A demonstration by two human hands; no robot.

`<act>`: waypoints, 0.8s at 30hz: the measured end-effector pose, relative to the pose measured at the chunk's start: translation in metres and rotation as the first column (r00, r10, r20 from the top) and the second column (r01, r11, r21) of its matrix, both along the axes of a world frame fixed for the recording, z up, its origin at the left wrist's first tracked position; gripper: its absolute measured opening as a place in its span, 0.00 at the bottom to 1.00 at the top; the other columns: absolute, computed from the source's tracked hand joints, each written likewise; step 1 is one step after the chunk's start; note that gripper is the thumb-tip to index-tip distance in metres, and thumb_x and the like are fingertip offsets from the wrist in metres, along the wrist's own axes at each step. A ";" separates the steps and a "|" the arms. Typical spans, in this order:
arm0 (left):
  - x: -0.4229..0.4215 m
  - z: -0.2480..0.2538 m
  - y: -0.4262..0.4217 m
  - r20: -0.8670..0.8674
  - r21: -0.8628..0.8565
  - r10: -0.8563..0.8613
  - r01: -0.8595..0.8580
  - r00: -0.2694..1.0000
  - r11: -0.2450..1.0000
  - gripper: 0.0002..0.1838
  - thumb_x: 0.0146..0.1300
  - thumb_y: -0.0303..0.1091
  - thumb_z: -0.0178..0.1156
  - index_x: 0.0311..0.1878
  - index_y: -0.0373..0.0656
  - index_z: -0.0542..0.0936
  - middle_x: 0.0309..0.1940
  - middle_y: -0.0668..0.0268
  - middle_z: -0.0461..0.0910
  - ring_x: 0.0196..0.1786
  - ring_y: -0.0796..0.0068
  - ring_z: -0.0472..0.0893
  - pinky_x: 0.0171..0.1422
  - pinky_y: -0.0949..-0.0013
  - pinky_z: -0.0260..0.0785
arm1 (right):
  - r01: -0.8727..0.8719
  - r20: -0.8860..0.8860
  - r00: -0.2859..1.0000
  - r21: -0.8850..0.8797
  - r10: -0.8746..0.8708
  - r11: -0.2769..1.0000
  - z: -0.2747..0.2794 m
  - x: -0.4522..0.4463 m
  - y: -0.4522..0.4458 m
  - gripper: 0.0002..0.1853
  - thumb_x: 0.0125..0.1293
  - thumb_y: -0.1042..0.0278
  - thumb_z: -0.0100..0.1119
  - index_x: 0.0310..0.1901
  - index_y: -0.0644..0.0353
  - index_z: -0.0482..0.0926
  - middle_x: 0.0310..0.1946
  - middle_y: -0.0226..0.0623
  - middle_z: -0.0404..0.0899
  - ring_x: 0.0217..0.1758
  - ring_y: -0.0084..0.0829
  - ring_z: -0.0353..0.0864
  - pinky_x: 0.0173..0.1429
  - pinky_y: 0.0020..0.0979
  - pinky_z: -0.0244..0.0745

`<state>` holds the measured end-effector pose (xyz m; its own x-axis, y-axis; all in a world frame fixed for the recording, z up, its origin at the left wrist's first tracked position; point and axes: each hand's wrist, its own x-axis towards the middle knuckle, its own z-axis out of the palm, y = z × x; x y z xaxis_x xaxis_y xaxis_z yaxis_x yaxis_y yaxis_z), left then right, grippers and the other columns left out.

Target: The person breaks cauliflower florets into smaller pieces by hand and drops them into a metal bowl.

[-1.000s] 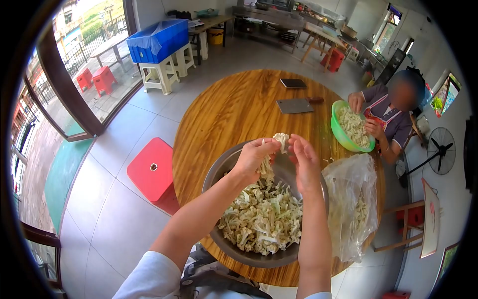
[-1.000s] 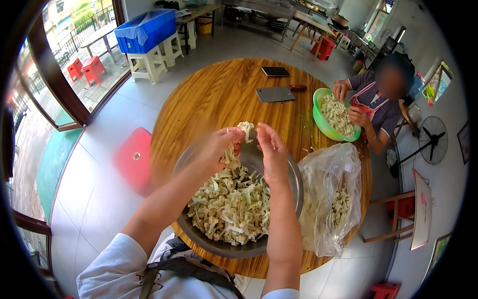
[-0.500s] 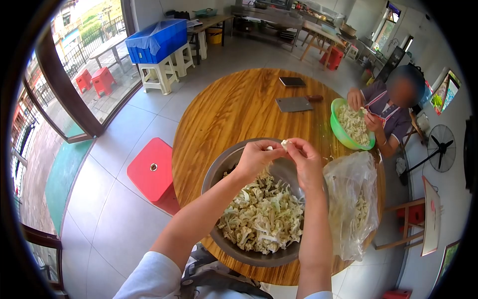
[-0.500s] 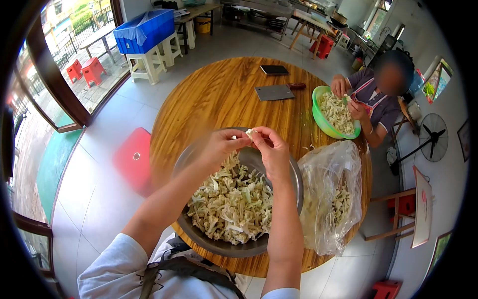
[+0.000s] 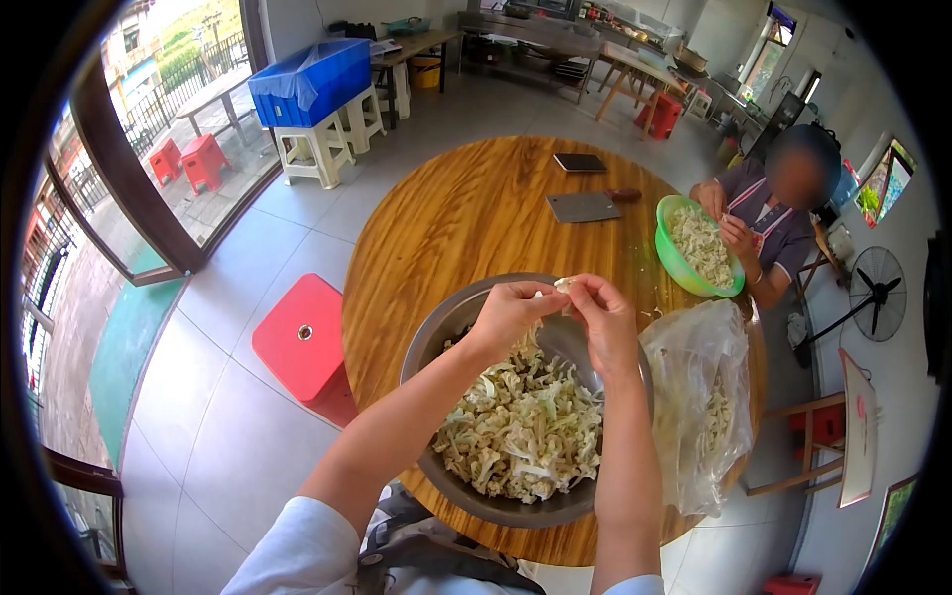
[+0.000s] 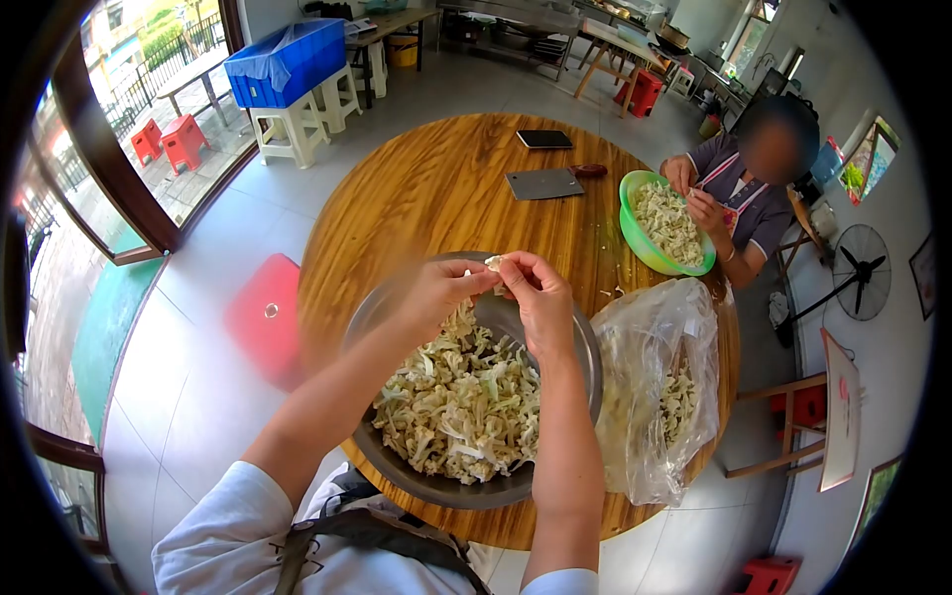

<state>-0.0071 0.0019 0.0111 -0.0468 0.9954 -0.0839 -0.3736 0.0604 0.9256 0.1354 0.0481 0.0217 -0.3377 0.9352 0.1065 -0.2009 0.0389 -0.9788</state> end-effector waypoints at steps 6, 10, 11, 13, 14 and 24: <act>0.000 -0.002 0.002 0.031 -0.019 -0.022 0.023 0.999 1.000 0.11 0.58 0.36 0.63 0.38 0.38 0.80 0.29 0.70 0.77 0.32 0.82 0.72 0.36 0.77 0.63 | 0.000 -0.020 1.000 -0.011 0.000 1.000 -0.003 -0.001 0.000 0.09 0.61 0.67 0.62 0.40 0.61 0.79 0.31 0.26 0.77 0.34 0.17 0.72 0.39 0.19 0.68; -0.002 0.001 0.000 -0.069 -0.037 -0.008 0.006 0.998 0.999 0.13 0.58 0.38 0.63 0.39 0.38 0.81 0.29 0.70 0.77 0.31 0.83 0.72 0.35 0.77 0.62 | -0.026 -0.025 0.999 0.013 0.026 1.000 -0.004 -0.001 0.002 0.10 0.61 0.66 0.62 0.40 0.61 0.79 0.31 0.26 0.76 0.34 0.17 0.72 0.39 0.19 0.68; -0.002 0.003 0.001 -0.100 -0.017 0.018 -0.020 0.995 1.000 0.12 0.58 0.37 0.63 0.38 0.37 0.81 0.28 0.70 0.77 0.31 0.84 0.71 0.34 0.78 0.62 | -0.030 -0.021 0.999 0.029 0.031 0.999 -0.007 0.000 0.005 0.10 0.61 0.66 0.62 0.41 0.61 0.79 0.31 0.25 0.76 0.34 0.17 0.73 0.40 0.20 0.69; -0.001 0.004 -0.001 -0.157 0.014 0.073 -0.071 0.985 0.997 0.10 0.58 0.34 0.63 0.36 0.35 0.81 0.25 0.71 0.77 0.29 0.86 0.71 0.32 0.78 0.62 | -0.012 0.019 1.000 0.084 0.010 0.996 -0.005 -0.002 0.001 0.11 0.61 0.65 0.62 0.42 0.62 0.79 0.31 0.26 0.76 0.35 0.18 0.73 0.41 0.20 0.69; -0.001 0.007 -0.002 -0.213 -0.002 0.074 -0.077 0.974 0.997 0.11 0.58 0.35 0.63 0.36 0.35 0.81 0.24 0.72 0.76 0.27 0.87 0.70 0.30 0.78 0.61 | 0.009 0.052 0.999 0.127 -0.016 0.992 -0.001 -0.004 -0.003 0.12 0.61 0.65 0.62 0.43 0.62 0.79 0.31 0.26 0.76 0.36 0.18 0.73 0.41 0.21 0.70; 0.002 0.010 -0.006 -0.323 0.042 0.049 -0.038 0.945 0.998 0.13 0.58 0.38 0.64 0.37 0.35 0.82 0.21 0.73 0.74 0.24 0.89 0.68 0.25 0.79 0.59 | 0.031 0.246 0.965 0.237 -0.091 0.971 0.003 0.002 -0.001 0.11 0.61 0.65 0.62 0.42 0.62 0.81 0.33 0.29 0.77 0.36 0.19 0.75 0.44 0.20 0.70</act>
